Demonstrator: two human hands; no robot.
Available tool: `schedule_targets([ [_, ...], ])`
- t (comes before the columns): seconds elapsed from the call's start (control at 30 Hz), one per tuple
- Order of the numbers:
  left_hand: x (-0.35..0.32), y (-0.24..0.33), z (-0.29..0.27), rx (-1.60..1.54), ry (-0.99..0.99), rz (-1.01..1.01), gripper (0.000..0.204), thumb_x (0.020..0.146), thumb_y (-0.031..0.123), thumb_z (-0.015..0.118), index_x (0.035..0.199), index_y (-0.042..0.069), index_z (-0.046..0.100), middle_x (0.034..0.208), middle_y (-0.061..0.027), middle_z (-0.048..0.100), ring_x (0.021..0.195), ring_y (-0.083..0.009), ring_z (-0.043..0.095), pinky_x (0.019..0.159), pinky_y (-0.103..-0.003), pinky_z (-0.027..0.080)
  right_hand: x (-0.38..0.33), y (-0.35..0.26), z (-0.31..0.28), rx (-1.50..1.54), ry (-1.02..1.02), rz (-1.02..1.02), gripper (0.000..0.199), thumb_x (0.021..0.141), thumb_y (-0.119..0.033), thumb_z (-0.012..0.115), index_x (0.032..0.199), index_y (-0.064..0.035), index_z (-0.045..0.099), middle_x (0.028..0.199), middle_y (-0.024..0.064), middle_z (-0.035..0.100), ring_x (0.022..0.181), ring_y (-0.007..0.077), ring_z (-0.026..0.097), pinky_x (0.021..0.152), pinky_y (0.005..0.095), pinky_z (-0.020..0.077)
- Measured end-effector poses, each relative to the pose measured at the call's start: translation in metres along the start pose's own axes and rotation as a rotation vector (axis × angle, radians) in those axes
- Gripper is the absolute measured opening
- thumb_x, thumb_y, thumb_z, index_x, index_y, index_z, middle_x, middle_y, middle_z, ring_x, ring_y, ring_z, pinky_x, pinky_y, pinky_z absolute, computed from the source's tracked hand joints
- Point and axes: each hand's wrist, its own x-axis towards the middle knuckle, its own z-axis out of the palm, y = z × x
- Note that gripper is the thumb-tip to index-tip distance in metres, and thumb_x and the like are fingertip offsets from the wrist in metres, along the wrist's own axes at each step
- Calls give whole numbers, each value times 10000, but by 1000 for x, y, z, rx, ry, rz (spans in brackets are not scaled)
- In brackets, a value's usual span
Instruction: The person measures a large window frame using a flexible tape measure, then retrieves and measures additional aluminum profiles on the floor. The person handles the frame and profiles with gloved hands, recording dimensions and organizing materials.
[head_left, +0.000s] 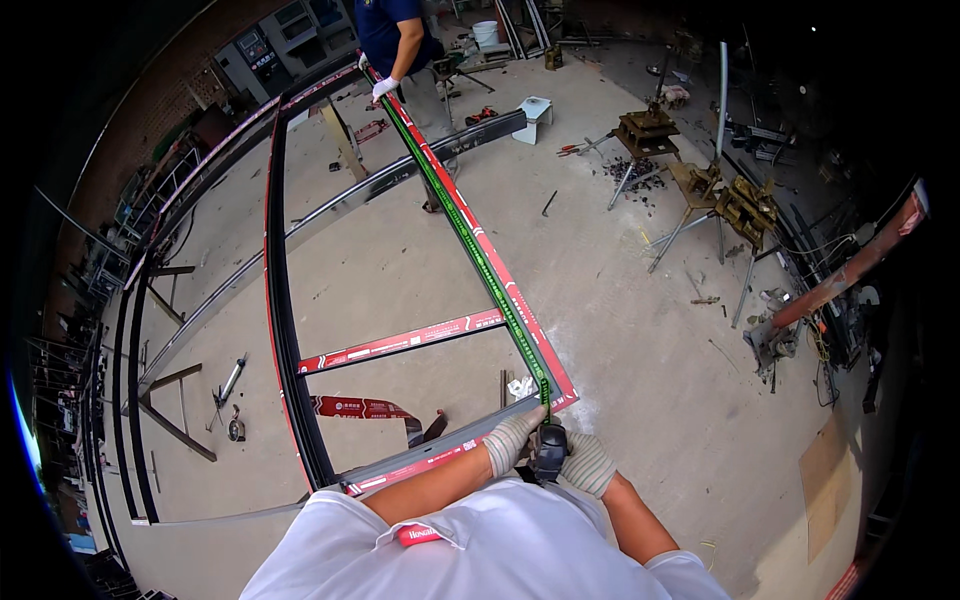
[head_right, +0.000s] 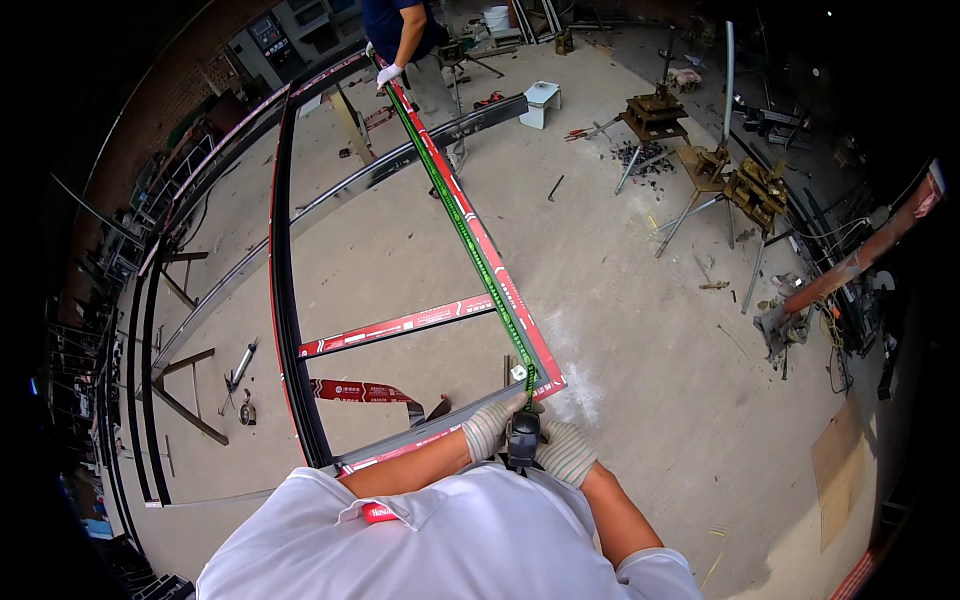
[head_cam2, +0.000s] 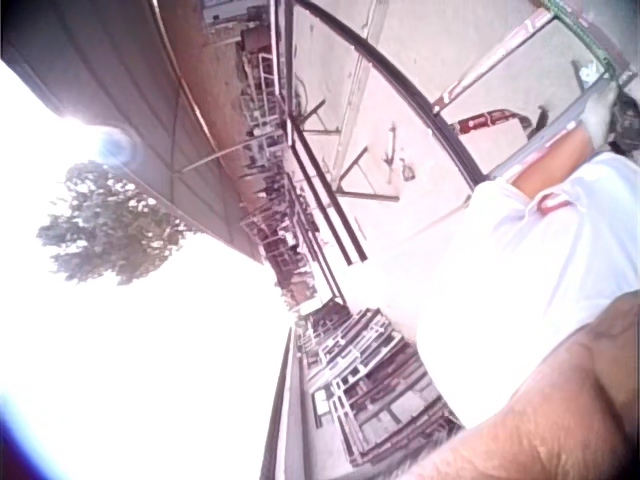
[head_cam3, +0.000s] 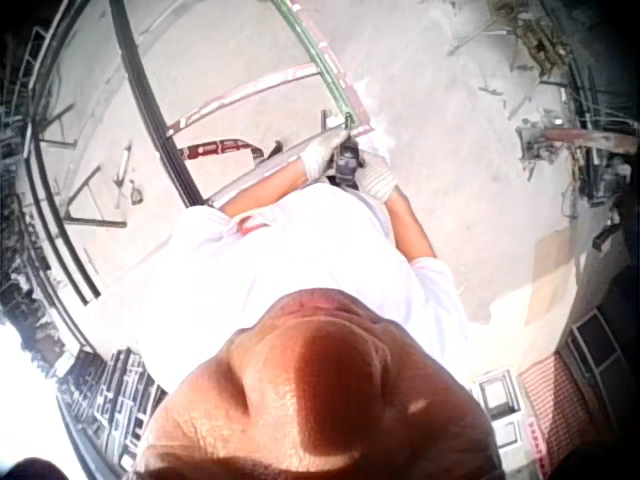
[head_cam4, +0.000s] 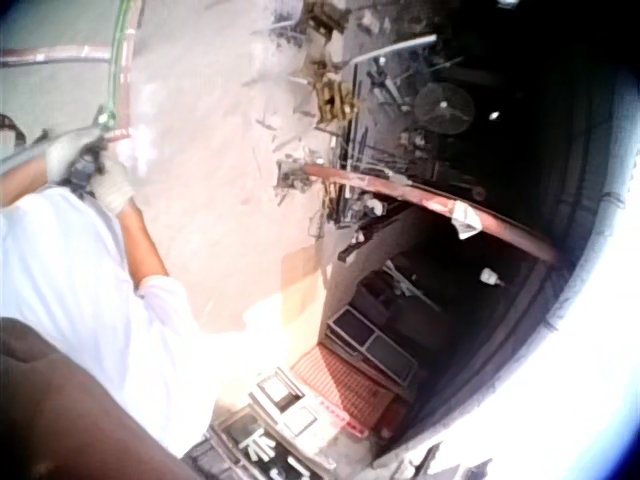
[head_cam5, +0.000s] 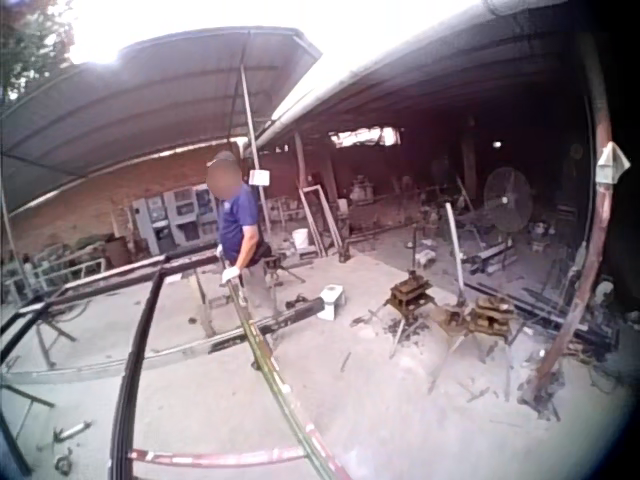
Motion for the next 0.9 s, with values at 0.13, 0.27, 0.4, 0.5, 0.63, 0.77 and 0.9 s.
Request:
schedule_targets([
  [0.13, -10, 6, 9, -44, -23, -27, 347, 966, 368, 608, 1120, 57, 604, 873, -151, 688, 749, -298, 692, 682, -482, 602, -7, -26, -2, -35, -5, -79, 335, 863, -123, 706, 1197, -135, 689, 1053, 62, 738, 981, 155, 688, 891, 306, 527],
  [0.27, -7, 3, 8, -22, 70, -37, 312, 996, 349, 562, 1083, 53, 610, 879, -134, 691, 718, -260, 676, 649, -401, 576, -8, -20, -4, -77, -33, -24, 351, 832, -175, 738, 1176, -127, 689, 1038, 77, 739, 963, 189, 693, 868, 321, 529],
  [0.4, -6, -2, 10, -9, 139, 1, 237, 959, 320, 618, 1003, 88, 621, 834, -115, 682, 678, -276, 660, 599, -439, 577, -7, -25, -1, -95, 30, -49, 354, 818, -179, 751, 1161, -120, 689, 1027, 83, 740, 950, 192, 695, 850, 326, 538],
  [0.5, 19, -5, -9, -34, 162, -13, 189, 938, 296, 644, 965, 109, 653, 826, -72, 672, 670, -235, 634, 588, -394, 545, -3, -13, 2, -53, 6, -95, 411, 826, -154, 749, 1218, -77, 651, 1105, 79, 723, 977, 182, 687, 872, 318, 540],
  [0.63, 3, 1, 6, 26, 189, -24, 178, 942, 289, 633, 966, 114, 656, 816, -49, 664, 663, -214, 625, 606, -361, 532, 9, 26, 11, 587, -117, -106, 471, 834, -53, 724, 1285, -46, 591, 1191, 82, 684, 1030, 180, 667, 916, 308, 531],
  [0.77, 9, -6, -2, -5, 200, 4, 195, 955, 297, 618, 971, 106, 649, 819, -68, 661, 669, -230, 622, 623, -377, 536, -3, 10, 8, 435, -110, -125, 529, 818, 13, 724, 1320, -41, 565, 1231, 63, 648, 1088, 157, 637, 954, 281, 506],
  [0.9, 0, -10, 9, -126, 120, -19, 221, 974, 311, 606, 959, 92, 623, 841, -87, 653, 698, -256, 628, 646, -423, 562, -23, 4, -2, 747, -288, -116, 631, 852, -230, 722, 1392, 2, 493, 1358, 88, 548, 1216, 181, 556, 1017, 317, 463],
])
